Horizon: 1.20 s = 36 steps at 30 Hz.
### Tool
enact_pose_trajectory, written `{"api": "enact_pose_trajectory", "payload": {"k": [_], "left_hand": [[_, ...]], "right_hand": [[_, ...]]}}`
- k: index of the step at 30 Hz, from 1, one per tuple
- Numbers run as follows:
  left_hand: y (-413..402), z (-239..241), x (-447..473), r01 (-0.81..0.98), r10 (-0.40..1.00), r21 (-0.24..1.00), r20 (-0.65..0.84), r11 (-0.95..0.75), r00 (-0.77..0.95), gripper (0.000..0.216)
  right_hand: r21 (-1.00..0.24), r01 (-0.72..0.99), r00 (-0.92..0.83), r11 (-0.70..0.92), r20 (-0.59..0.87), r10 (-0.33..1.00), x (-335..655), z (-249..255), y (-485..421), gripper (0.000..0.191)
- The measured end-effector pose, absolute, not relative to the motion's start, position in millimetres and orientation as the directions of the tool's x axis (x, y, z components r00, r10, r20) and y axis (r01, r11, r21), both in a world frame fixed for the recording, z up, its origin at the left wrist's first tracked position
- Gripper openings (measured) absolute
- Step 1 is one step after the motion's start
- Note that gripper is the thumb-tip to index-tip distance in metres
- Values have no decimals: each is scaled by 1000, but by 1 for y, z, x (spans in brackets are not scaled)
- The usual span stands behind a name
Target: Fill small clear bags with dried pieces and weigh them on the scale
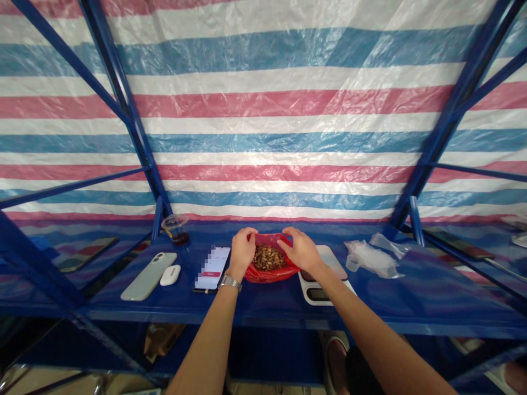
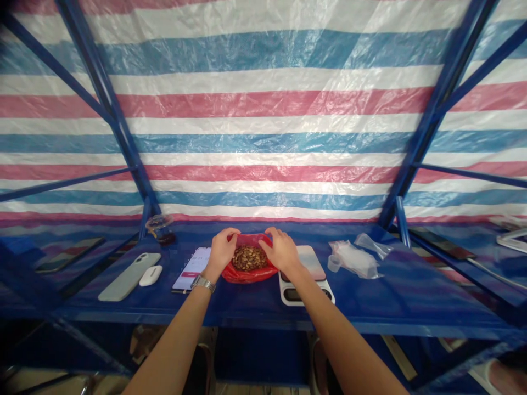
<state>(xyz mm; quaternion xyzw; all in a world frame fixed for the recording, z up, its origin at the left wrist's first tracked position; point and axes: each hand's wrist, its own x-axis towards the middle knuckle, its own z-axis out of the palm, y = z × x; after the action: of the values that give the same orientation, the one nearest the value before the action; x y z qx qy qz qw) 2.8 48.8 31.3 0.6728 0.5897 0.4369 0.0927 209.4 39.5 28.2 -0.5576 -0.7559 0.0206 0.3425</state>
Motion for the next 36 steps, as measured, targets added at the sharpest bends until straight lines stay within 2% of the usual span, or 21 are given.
{"api": "enact_pose_trajectory", "payload": {"k": [2, 4, 6, 10, 16, 20, 23, 27, 31, 33, 36], "left_hand": [[34, 32, 4, 739, 874, 636, 465, -220, -140, 27], [16, 29, 3, 788, 889, 616, 363, -5, -278, 36], [2, 23, 2, 753, 920, 654, 247, 74, -305, 37], [0, 20, -3, 604, 945, 797, 216, -24, -247, 22], [25, 38, -4, 513, 886, 845, 345, -150, -310, 29], [34, 40, -2, 584, 854, 790, 424, -185, -303, 31], [39, 38, -4, 642, 873, 754, 397, -135, -282, 31], [45, 38, -8, 658, 863, 741, 414, -135, -289, 35], [45, 31, -8, 718, 904, 687, 370, -111, -214, 33], [43, 25, -6, 726, 917, 679, 350, -107, -192, 28], [41, 16, -2, 723, 925, 677, 348, -137, -151, 25]], "right_hand": [[-383, 867, -144, 318, 418, 897, 211, 31, 36, 36], [-355, 894, -134, 272, 367, 920, 213, 35, 31, 41], [-316, 918, -126, 240, 340, 932, 213, 40, 24, 46], [-254, 941, -145, 224, 295, 944, 211, 44, 18, 40], [-492, 835, -10, 247, 435, 900, 207, 50, 48, 29], [-508, 803, -53, 310, 458, 887, 211, 54, 71, 24], [-502, 800, -93, 329, 437, 894, 216, 53, 79, 21], [-486, 782, -100, 390, 520, 848, 221, 50, 84, 28], [-460, 765, -188, 450, 508, 840, 223, 42, 90, 25], [-475, 764, -180, 436, 492, 852, 224, 35, 96, 29], [-567, 772, -73, 289, 372, 925, 224, 24, 105, 44]]}}
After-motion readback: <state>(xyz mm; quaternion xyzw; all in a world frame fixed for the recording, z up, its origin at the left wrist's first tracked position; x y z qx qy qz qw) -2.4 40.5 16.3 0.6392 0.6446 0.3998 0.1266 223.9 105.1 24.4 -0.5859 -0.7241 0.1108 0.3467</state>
